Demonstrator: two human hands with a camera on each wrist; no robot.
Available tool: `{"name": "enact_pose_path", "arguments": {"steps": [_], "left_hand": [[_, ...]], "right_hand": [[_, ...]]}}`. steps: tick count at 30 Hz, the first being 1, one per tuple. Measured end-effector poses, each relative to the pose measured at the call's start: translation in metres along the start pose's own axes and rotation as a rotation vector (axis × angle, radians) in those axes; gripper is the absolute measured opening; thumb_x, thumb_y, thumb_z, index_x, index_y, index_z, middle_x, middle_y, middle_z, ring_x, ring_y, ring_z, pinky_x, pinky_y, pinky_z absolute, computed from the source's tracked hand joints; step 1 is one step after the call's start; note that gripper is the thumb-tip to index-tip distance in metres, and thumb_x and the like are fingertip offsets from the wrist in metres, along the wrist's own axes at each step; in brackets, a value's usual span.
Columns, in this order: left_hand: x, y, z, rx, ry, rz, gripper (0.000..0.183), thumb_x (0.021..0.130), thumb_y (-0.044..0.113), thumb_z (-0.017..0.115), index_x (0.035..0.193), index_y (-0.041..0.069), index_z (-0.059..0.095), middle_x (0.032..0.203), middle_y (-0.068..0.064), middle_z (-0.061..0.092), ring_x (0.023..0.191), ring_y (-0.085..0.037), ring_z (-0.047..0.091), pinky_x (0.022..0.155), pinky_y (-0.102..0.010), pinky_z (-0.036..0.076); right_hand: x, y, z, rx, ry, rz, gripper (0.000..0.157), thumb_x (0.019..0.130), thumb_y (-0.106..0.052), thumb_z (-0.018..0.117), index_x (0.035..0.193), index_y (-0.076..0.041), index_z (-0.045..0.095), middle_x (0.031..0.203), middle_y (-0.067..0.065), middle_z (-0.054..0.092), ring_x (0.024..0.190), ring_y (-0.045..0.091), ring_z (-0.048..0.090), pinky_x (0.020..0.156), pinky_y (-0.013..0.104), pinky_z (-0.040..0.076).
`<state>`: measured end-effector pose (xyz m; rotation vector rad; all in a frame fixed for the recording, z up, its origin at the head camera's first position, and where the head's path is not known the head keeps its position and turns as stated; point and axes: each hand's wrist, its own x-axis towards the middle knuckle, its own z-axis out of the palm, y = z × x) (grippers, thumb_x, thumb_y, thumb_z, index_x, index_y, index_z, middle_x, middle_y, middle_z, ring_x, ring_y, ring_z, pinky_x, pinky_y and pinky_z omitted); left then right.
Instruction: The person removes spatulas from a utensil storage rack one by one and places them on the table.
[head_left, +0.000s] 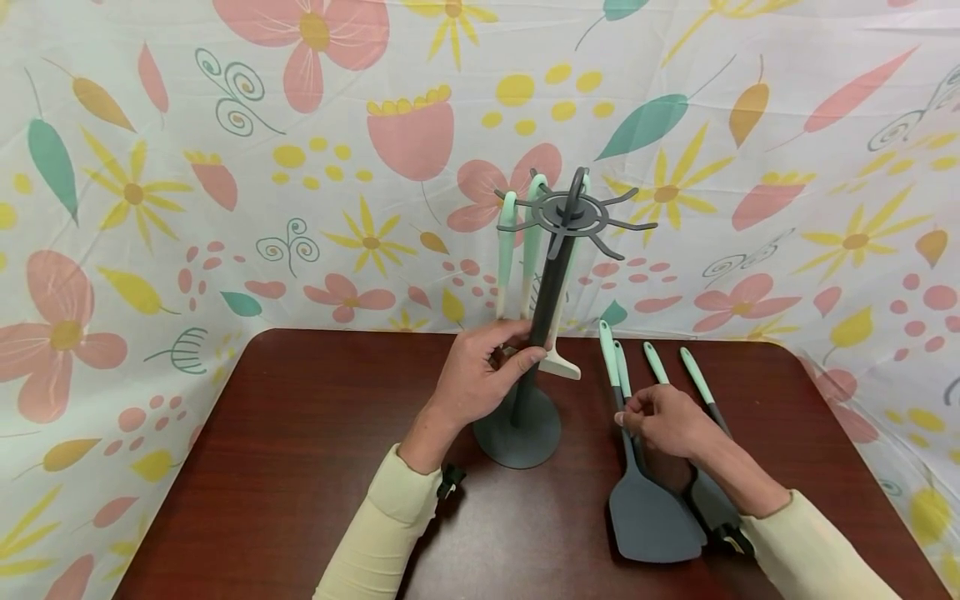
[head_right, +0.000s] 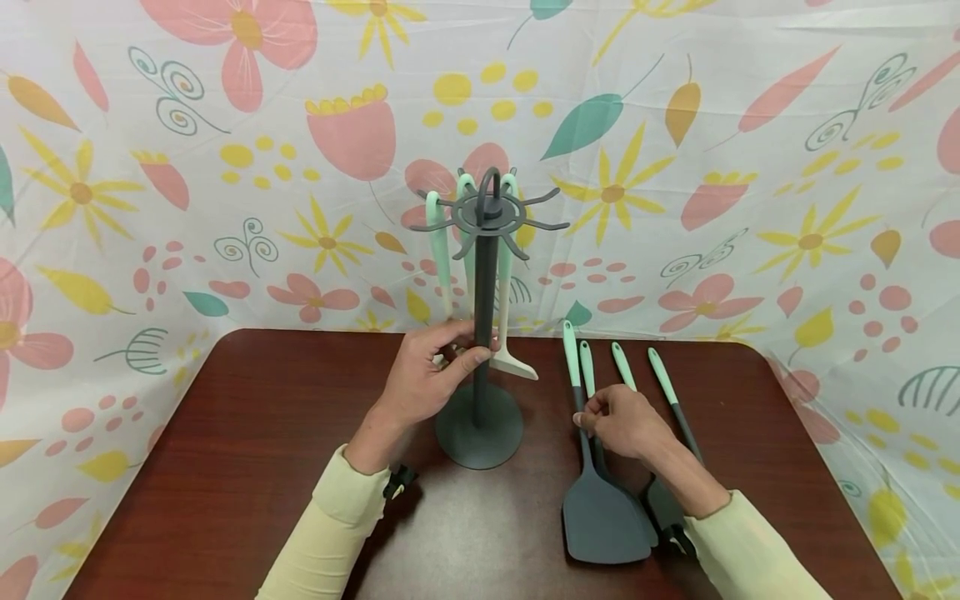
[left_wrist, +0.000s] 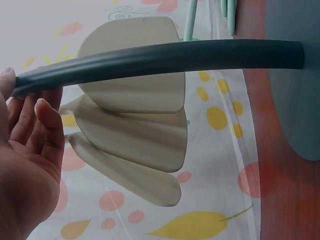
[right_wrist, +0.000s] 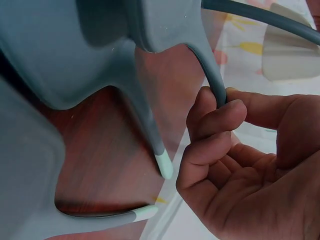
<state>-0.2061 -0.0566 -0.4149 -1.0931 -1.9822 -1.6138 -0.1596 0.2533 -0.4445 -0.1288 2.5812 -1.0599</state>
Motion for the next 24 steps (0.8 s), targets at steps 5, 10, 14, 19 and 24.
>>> {"name": "enact_pose_path", "arguments": {"steps": [5, 10, 14, 19, 24], "left_hand": [[0.000, 0.000, 0.000, 0.012, 0.001, 0.008, 0.022, 0.097, 0.010, 0.079, 0.119, 0.010, 0.078, 0.101, -0.002, 0.078, 0.069, -0.009, 0.061, 0.060, -0.028, 0.052], [0.000, 0.000, 0.000, 0.003, 0.005, 0.012, 0.022, 0.097, 0.009, 0.078, 0.119, 0.010, 0.078, 0.101, -0.002, 0.078, 0.070, -0.009, 0.061, 0.059, -0.029, 0.051], [0.000, 0.000, -0.001, 0.009, 0.006, 0.019, 0.021, 0.097, 0.009, 0.078, 0.119, 0.010, 0.078, 0.100, -0.001, 0.078, 0.068, -0.009, 0.060, 0.059, -0.028, 0.051], [0.000, 0.000, 0.000, -0.001, -0.003, 0.020, 0.022, 0.098, 0.010, 0.079, 0.119, 0.009, 0.077, 0.103, 0.000, 0.078, 0.069, -0.007, 0.060, 0.060, -0.026, 0.052], [0.000, -0.001, 0.000, -0.005, -0.009, 0.011, 0.023, 0.098, 0.012, 0.078, 0.121, 0.009, 0.077, 0.107, 0.001, 0.078, 0.070, -0.007, 0.061, 0.061, -0.027, 0.054]], "right_hand": [[0.004, 0.004, -0.001, -0.006, -0.003, 0.010, 0.025, 0.105, -0.018, 0.068, 0.086, -0.002, 0.066, 0.058, 0.001, 0.051, 0.053, 0.017, 0.048, 0.050, 0.032, 0.038], [0.007, 0.007, -0.001, 0.010, -0.020, 0.041, 0.023, 0.104, -0.018, 0.069, 0.089, -0.002, 0.071, 0.060, 0.004, 0.056, 0.056, 0.019, 0.053, 0.051, 0.033, 0.039], [0.011, 0.009, -0.001, 0.023, -0.050, 0.064, 0.024, 0.104, -0.019, 0.070, 0.087, -0.002, 0.072, 0.062, 0.007, 0.059, 0.058, 0.021, 0.054, 0.051, 0.033, 0.037], [0.015, 0.014, 0.001, 0.032, -0.088, 0.071, 0.025, 0.103, -0.015, 0.068, 0.082, -0.002, 0.072, 0.068, 0.009, 0.064, 0.058, 0.019, 0.053, 0.050, 0.031, 0.034], [0.018, 0.017, 0.003, 0.020, -0.090, 0.076, 0.024, 0.101, -0.009, 0.067, 0.079, -0.001, 0.071, 0.080, 0.010, 0.071, 0.059, 0.020, 0.055, 0.050, 0.031, 0.033]]}}
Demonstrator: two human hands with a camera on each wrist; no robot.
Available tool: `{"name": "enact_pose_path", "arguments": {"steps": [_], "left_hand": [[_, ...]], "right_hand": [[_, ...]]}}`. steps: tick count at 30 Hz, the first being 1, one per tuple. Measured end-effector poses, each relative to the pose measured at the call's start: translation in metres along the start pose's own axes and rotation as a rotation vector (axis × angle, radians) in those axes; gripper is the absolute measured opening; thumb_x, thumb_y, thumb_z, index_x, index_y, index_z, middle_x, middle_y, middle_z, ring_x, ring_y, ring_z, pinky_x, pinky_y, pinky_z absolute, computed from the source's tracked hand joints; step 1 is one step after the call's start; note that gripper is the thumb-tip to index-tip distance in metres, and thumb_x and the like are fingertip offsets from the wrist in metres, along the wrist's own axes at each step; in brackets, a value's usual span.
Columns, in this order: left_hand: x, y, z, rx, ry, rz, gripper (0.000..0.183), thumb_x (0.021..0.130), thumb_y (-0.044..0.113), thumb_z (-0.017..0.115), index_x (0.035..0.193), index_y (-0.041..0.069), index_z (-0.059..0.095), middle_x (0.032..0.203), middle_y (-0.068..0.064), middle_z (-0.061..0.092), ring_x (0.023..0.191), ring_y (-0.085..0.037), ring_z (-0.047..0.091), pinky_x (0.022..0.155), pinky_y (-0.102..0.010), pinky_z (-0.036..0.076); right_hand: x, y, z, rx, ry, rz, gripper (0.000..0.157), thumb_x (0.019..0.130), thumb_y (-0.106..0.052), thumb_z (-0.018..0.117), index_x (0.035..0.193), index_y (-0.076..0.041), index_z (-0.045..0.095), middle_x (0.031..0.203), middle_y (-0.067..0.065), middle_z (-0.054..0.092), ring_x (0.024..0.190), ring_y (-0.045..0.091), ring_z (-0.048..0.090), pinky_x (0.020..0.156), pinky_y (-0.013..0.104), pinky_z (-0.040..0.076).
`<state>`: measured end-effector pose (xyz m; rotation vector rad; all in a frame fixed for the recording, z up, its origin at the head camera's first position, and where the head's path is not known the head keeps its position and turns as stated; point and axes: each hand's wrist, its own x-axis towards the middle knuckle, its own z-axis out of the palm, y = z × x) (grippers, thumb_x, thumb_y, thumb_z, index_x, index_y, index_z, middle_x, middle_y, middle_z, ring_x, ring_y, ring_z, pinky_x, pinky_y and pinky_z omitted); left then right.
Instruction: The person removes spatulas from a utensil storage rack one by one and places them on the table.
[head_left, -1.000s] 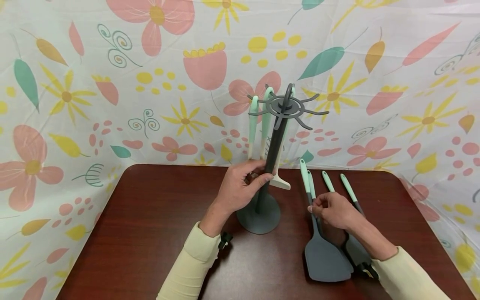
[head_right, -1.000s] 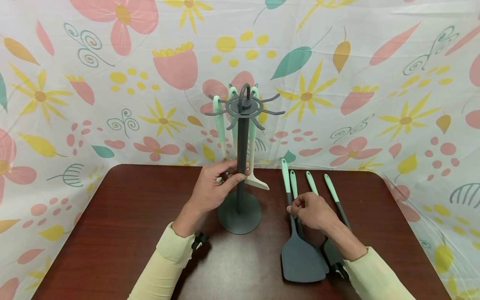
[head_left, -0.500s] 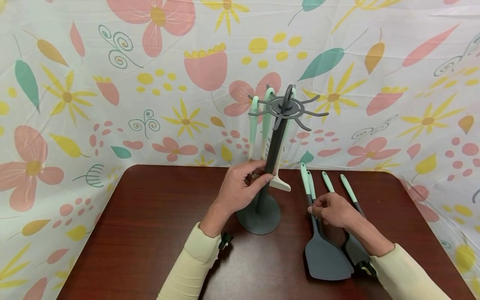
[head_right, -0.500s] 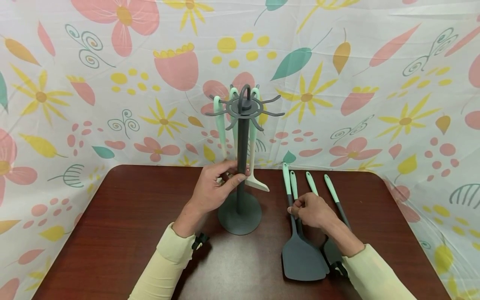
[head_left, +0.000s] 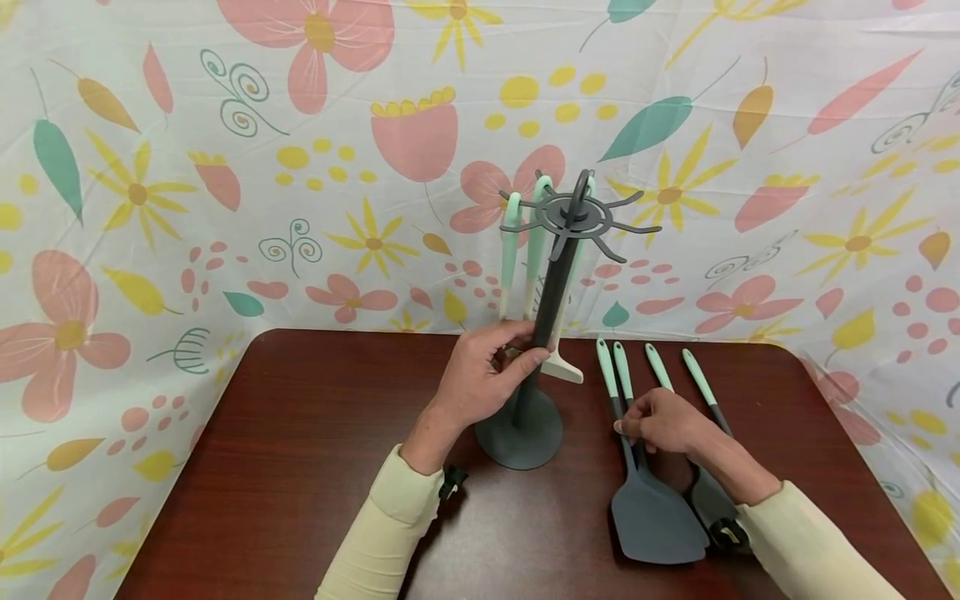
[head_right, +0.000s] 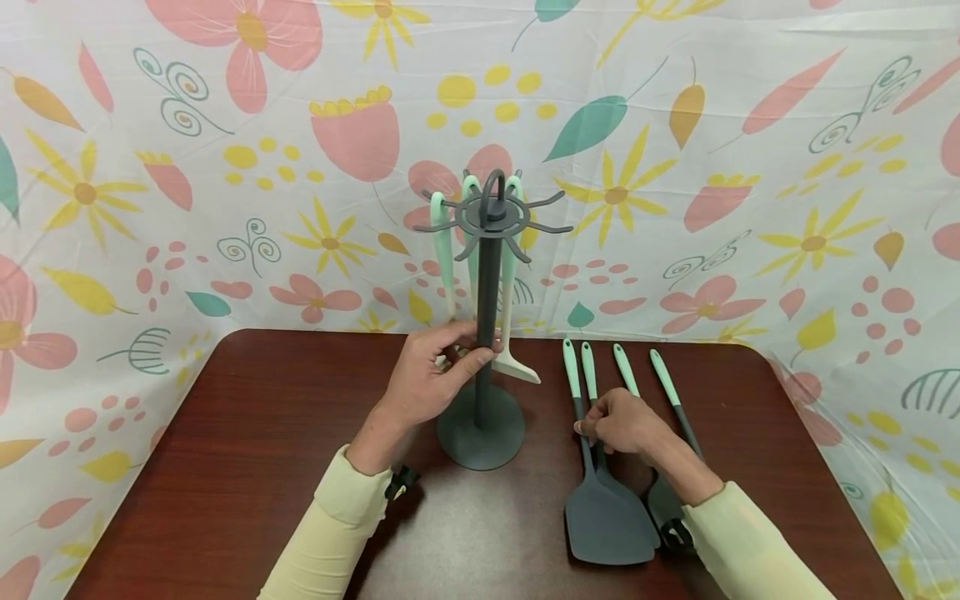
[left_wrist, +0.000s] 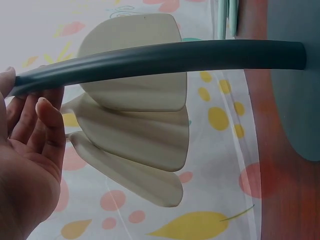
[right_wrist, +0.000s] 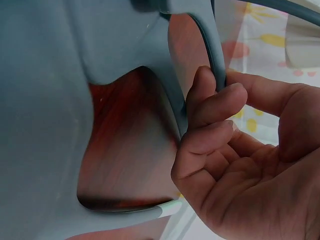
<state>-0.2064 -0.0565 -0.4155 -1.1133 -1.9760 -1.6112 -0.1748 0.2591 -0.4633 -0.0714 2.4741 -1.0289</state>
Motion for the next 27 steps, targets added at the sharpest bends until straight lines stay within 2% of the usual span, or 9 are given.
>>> {"name": "enact_pose_path", "arguments": {"steps": [6, 12, 18, 27], "left_hand": [[0.0004, 0.0007, 0.0000, 0.012, -0.007, -0.004, 0.023, 0.098, 0.012, 0.078, 0.121, 0.009, 0.077, 0.107, 0.001, 0.077, 0.070, -0.007, 0.061, 0.062, -0.027, 0.054], [0.0009, 0.0015, -0.0006, 0.020, -0.008, -0.005, 0.022, 0.099, 0.013, 0.078, 0.120, 0.009, 0.077, 0.106, 0.002, 0.077, 0.069, -0.007, 0.060, 0.061, -0.025, 0.053], [0.0023, 0.0023, -0.0007, 0.027, -0.008, -0.003, 0.022, 0.099, 0.014, 0.078, 0.121, 0.010, 0.077, 0.105, 0.002, 0.078, 0.070, -0.007, 0.061, 0.062, -0.025, 0.053], [-0.0002, 0.0007, 0.0000, 0.023, -0.005, -0.006, 0.021, 0.099, 0.013, 0.077, 0.120, 0.011, 0.077, 0.102, 0.002, 0.077, 0.069, -0.006, 0.059, 0.060, -0.026, 0.051]], "right_hand": [[0.0017, -0.0016, 0.0016, -0.031, 0.002, 0.009, 0.032, 0.101, -0.013, 0.070, 0.072, -0.001, 0.068, 0.069, 0.011, 0.065, 0.057, 0.021, 0.054, 0.049, 0.030, 0.032], [0.0038, -0.0047, 0.0021, -0.043, -0.004, 0.015, 0.039, 0.102, -0.012, 0.069, 0.066, -0.006, 0.058, 0.074, 0.011, 0.066, 0.059, 0.021, 0.054, 0.052, 0.031, 0.036], [0.0059, -0.0045, 0.0005, -0.120, 0.018, 0.009, 0.036, 0.103, -0.015, 0.069, 0.069, -0.004, 0.065, 0.071, 0.009, 0.067, 0.059, 0.022, 0.058, 0.052, 0.032, 0.036], [0.0061, -0.0095, 0.0017, -0.247, 0.022, -0.020, 0.034, 0.100, -0.017, 0.073, 0.068, -0.005, 0.070, 0.065, 0.006, 0.067, 0.057, 0.020, 0.062, 0.054, 0.033, 0.045]]}}
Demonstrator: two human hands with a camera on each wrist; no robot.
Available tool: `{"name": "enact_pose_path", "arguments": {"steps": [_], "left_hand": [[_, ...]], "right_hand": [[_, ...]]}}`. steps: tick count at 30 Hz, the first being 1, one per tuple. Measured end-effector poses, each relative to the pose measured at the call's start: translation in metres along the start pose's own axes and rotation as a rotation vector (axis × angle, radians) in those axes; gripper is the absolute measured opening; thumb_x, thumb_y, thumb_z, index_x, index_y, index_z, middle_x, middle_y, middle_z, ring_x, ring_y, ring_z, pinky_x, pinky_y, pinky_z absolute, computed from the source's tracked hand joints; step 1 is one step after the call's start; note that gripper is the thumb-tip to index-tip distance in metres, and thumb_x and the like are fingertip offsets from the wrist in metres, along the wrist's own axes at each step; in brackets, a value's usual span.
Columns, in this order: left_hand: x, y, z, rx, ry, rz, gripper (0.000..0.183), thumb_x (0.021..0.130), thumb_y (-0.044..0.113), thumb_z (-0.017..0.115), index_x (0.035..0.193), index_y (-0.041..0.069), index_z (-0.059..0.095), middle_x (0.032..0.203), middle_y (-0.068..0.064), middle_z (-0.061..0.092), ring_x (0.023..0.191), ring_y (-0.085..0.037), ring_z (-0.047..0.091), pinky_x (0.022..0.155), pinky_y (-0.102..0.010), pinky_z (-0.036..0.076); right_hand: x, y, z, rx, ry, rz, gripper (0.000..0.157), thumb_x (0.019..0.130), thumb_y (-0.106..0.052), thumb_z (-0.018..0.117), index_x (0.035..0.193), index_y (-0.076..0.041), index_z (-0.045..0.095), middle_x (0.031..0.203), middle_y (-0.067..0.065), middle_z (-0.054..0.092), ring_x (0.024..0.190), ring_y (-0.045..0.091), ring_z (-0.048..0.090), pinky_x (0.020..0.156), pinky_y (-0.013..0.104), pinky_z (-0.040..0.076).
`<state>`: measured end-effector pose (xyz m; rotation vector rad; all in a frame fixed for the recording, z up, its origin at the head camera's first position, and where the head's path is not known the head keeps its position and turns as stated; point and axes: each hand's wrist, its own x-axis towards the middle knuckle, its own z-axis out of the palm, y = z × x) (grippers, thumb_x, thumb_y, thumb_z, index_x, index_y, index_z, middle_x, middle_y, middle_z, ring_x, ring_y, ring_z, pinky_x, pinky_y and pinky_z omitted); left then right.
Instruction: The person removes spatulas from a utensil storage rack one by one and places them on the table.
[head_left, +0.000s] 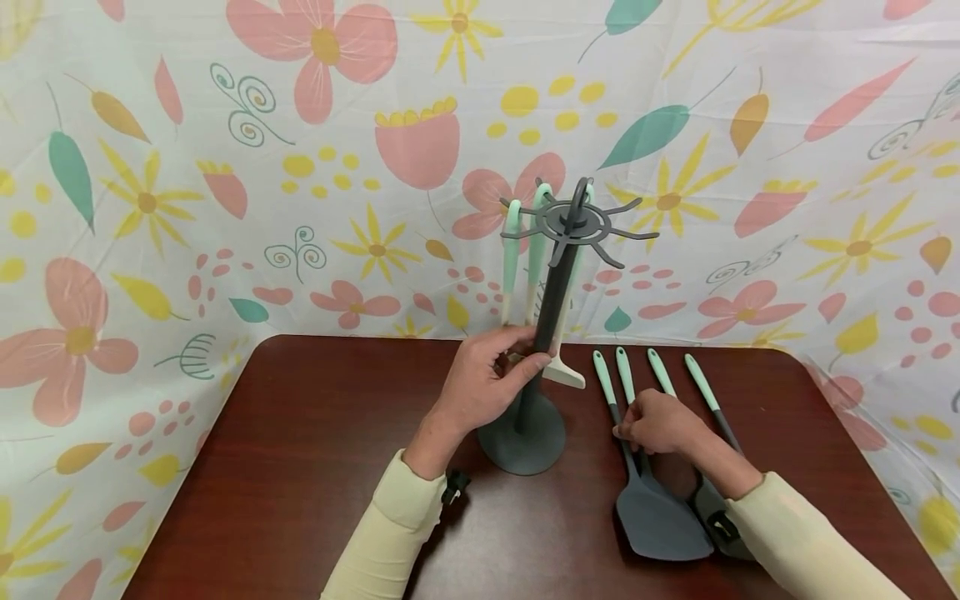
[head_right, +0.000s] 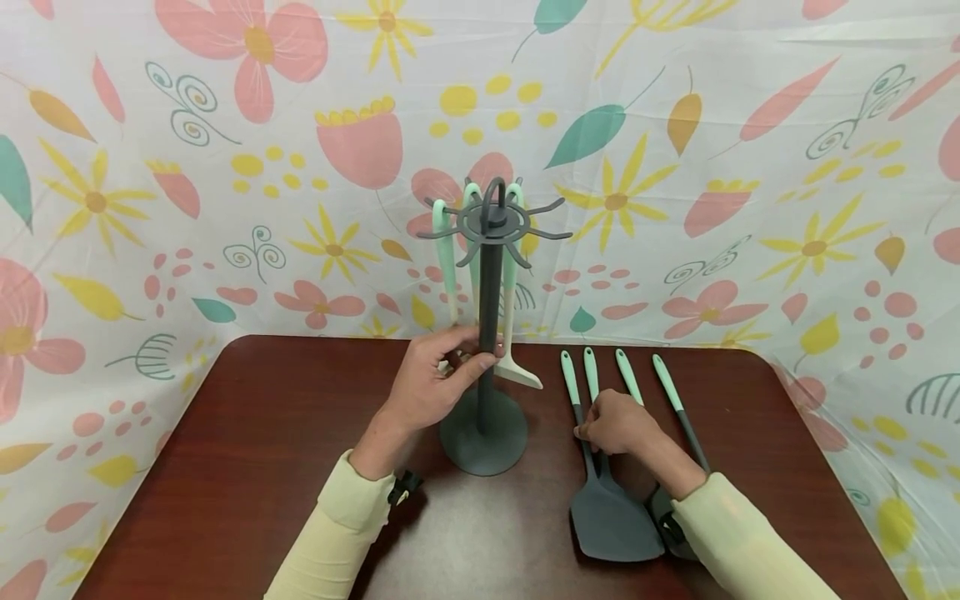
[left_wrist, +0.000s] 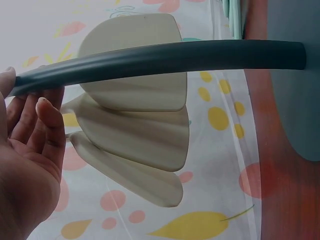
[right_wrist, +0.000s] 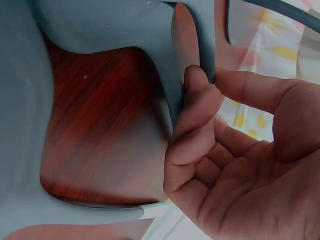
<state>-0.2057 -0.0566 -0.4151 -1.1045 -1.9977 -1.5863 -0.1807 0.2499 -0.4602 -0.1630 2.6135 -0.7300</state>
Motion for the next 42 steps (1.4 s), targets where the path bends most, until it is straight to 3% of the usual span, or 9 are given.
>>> {"name": "enact_pose_path", "arguments": {"steps": [7, 17, 42], "left_hand": [[0.000, 0.000, 0.000, 0.003, 0.007, -0.002, 0.021, 0.099, 0.013, 0.077, 0.120, 0.009, 0.077, 0.103, 0.002, 0.078, 0.066, -0.010, 0.058, 0.059, -0.025, 0.050], [0.000, 0.001, 0.002, -0.001, 0.000, -0.007, 0.020, 0.100, 0.014, 0.077, 0.120, 0.010, 0.077, 0.102, 0.002, 0.077, 0.075, -0.004, 0.063, 0.061, -0.024, 0.052], [0.000, 0.003, 0.000, 0.031, 0.006, 0.003, 0.020, 0.099, 0.013, 0.077, 0.119, 0.010, 0.077, 0.100, -0.001, 0.077, 0.068, -0.009, 0.059, 0.059, -0.027, 0.050]], "right_hand": [[0.001, -0.004, 0.001, -0.028, -0.007, 0.056, 0.033, 0.100, -0.019, 0.073, 0.069, -0.008, 0.071, 0.065, 0.006, 0.068, 0.058, 0.018, 0.063, 0.054, 0.032, 0.047], [0.001, -0.003, 0.000, -0.055, -0.015, 0.088, 0.032, 0.101, -0.021, 0.073, 0.071, -0.008, 0.073, 0.067, 0.006, 0.069, 0.059, 0.020, 0.065, 0.055, 0.033, 0.050], [-0.013, -0.007, -0.004, -0.062, -0.004, 0.062, 0.030, 0.105, -0.026, 0.068, 0.080, -0.010, 0.070, 0.070, 0.003, 0.069, 0.060, 0.020, 0.066, 0.055, 0.034, 0.046]]}}
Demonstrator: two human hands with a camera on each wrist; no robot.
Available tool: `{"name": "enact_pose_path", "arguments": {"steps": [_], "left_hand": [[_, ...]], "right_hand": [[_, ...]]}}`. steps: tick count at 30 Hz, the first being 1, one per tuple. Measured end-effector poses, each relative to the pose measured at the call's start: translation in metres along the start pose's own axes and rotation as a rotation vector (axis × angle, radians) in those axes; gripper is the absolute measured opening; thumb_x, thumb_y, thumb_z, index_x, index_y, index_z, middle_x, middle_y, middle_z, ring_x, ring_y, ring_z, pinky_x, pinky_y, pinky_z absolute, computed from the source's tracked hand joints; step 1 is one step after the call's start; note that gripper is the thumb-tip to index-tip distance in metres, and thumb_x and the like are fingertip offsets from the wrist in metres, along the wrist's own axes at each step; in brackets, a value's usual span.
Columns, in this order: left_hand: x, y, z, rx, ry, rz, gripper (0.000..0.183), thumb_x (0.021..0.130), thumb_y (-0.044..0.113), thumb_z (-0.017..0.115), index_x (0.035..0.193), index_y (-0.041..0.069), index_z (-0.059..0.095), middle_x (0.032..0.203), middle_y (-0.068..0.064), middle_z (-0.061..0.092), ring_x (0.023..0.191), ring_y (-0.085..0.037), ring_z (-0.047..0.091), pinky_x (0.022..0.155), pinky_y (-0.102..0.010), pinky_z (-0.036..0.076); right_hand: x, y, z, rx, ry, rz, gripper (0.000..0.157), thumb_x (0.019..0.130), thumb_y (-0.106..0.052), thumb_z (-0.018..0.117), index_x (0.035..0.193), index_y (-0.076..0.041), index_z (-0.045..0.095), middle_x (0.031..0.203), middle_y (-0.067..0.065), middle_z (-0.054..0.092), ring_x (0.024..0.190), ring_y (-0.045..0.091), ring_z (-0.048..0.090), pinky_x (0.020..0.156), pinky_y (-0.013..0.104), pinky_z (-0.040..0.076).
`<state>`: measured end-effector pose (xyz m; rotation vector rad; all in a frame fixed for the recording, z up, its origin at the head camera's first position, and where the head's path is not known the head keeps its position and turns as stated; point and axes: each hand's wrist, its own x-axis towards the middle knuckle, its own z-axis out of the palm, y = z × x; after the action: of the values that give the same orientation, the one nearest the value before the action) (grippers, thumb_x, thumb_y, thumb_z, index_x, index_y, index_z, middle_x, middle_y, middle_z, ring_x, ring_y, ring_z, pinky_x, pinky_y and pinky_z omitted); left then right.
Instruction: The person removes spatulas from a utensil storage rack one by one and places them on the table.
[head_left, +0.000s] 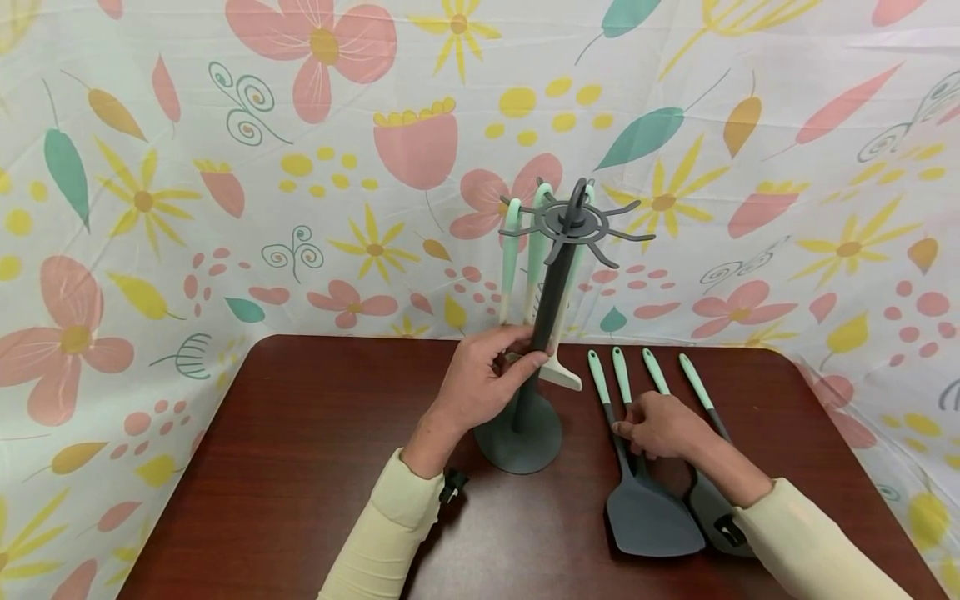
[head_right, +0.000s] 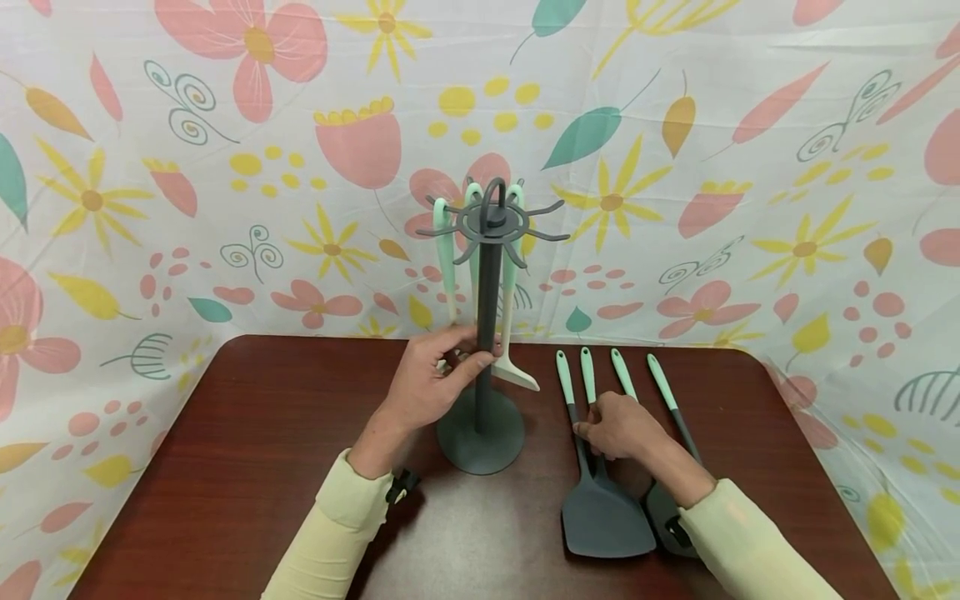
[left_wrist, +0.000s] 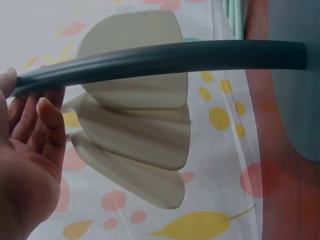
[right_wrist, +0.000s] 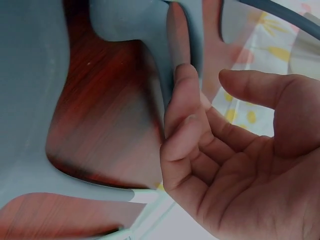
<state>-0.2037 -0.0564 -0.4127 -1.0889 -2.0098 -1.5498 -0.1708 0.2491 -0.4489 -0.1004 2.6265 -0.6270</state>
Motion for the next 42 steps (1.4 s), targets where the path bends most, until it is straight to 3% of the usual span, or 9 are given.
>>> {"name": "enact_pose_path", "arguments": {"steps": [8, 17, 26, 34, 42], "left_hand": [[-0.001, -0.001, 0.000, 0.000, 0.004, 0.003, 0.023, 0.099, 0.012, 0.077, 0.121, 0.010, 0.077, 0.102, -0.002, 0.078, 0.071, -0.008, 0.061, 0.058, -0.026, 0.049], [0.000, -0.002, 0.000, -0.001, 0.001, 0.008, 0.023, 0.099, 0.012, 0.077, 0.122, 0.011, 0.077, 0.104, -0.001, 0.078, 0.071, -0.007, 0.061, 0.058, -0.026, 0.050], [-0.001, -0.002, 0.001, -0.006, -0.004, 0.003, 0.025, 0.099, 0.012, 0.077, 0.123, 0.011, 0.077, 0.104, 0.000, 0.078, 0.075, -0.006, 0.063, 0.059, -0.026, 0.051], [-0.001, -0.004, 0.000, -0.013, -0.005, 0.003, 0.025, 0.099, 0.010, 0.077, 0.124, 0.011, 0.077, 0.105, 0.000, 0.079, 0.074, -0.006, 0.061, 0.058, -0.026, 0.050], [-0.001, -0.003, 0.000, -0.016, -0.007, -0.001, 0.022, 0.100, 0.011, 0.076, 0.122, 0.012, 0.077, 0.104, 0.001, 0.079, 0.070, -0.007, 0.060, 0.058, -0.027, 0.050]], "right_hand": [[-0.009, -0.007, -0.006, 0.039, 0.041, -0.059, 0.025, 0.106, -0.026, 0.067, 0.088, -0.008, 0.069, 0.073, 0.004, 0.068, 0.062, 0.019, 0.062, 0.057, 0.035, 0.046], [-0.027, -0.025, -0.015, 0.041, 0.158, -0.138, 0.019, 0.105, -0.027, 0.067, 0.093, -0.012, 0.068, 0.075, 0.001, 0.066, 0.060, 0.017, 0.055, 0.057, 0.034, 0.043], [-0.040, -0.045, -0.021, 0.083, 0.266, -0.195, 0.016, 0.105, -0.028, 0.069, 0.101, -0.013, 0.070, 0.076, -0.005, 0.065, 0.064, 0.014, 0.058, 0.060, 0.033, 0.046], [-0.048, -0.061, -0.022, 0.173, 0.325, -0.235, 0.014, 0.105, -0.025, 0.070, 0.108, -0.011, 0.070, 0.078, -0.001, 0.068, 0.066, 0.013, 0.065, 0.066, 0.032, 0.051], [-0.057, -0.075, -0.024, 0.291, 0.373, -0.262, 0.017, 0.107, -0.028, 0.067, 0.110, -0.012, 0.070, 0.081, 0.000, 0.069, 0.065, 0.014, 0.063, 0.060, 0.032, 0.052]]}}
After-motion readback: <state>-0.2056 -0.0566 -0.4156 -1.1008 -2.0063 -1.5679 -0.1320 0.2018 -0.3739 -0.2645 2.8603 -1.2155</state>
